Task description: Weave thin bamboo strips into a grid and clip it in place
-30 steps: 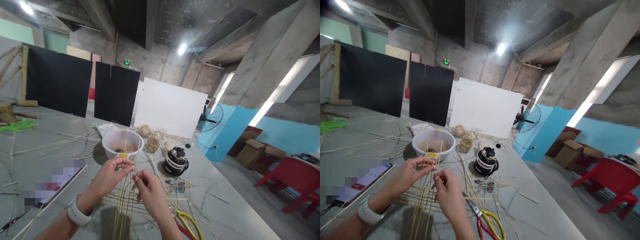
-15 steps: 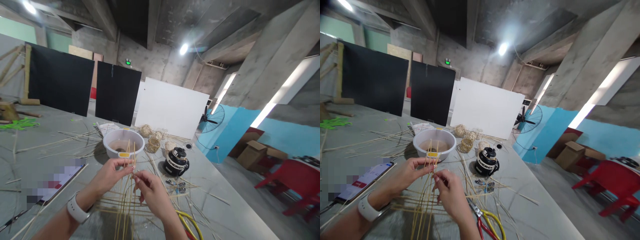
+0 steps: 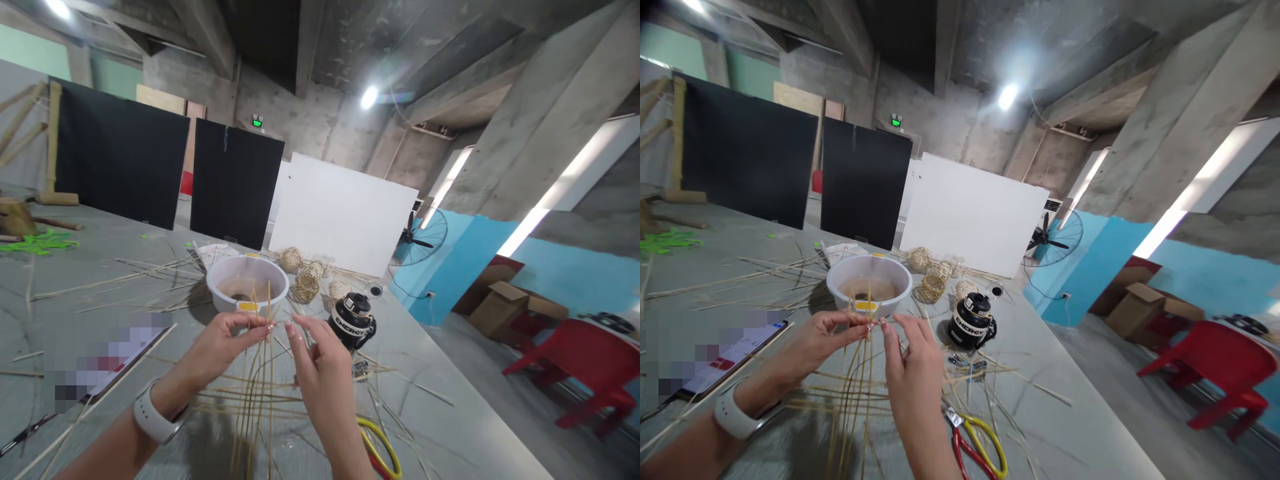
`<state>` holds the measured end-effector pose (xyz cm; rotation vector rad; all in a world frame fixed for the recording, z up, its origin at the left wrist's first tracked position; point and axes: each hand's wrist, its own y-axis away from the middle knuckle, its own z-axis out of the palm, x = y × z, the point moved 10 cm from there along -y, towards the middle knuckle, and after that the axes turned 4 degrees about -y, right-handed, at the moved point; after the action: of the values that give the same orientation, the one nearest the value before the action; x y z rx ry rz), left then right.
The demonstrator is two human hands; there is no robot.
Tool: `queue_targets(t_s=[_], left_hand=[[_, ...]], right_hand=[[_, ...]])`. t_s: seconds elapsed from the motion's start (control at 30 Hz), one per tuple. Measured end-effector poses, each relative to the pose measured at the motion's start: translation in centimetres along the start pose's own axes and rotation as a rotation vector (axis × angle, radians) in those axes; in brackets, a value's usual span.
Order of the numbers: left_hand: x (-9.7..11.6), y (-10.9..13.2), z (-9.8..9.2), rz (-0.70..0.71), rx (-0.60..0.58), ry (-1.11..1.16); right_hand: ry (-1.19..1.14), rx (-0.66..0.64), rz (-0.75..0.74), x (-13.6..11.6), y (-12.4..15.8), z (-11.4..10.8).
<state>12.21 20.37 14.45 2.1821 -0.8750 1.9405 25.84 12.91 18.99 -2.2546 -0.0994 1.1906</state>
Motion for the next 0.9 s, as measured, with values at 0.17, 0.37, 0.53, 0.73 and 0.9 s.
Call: queue_targets(t_s=[0.17,0.37,0.53,0.73,0.9], left_hand=[[0.5,0.3,0.3,0.049,-0.031,-0.021],[0.9,0.4,0.9,-0.015,-0.075,0.159],[1.1,0.4,0.5,-0.041,-0.026,0.182],[1.0,0.6,-0.6,-0.050,0.065,0.157],[0.2,0.8,-0.4,-0.135,0.064,0.138]], right_hand=[[-0.136,-0.134,0.141,0.0,-0.9,2.3],[-0.189,-0.062,0.141,0.2,-0.6,2.5],[-0.224,-0.020,0.115,0.1,-0.2,2.4],[-0.241,0.092,0.163,0.8,0.0,1.2],[-0.305,0.150,0.233,1.8,0.2,0.2]])
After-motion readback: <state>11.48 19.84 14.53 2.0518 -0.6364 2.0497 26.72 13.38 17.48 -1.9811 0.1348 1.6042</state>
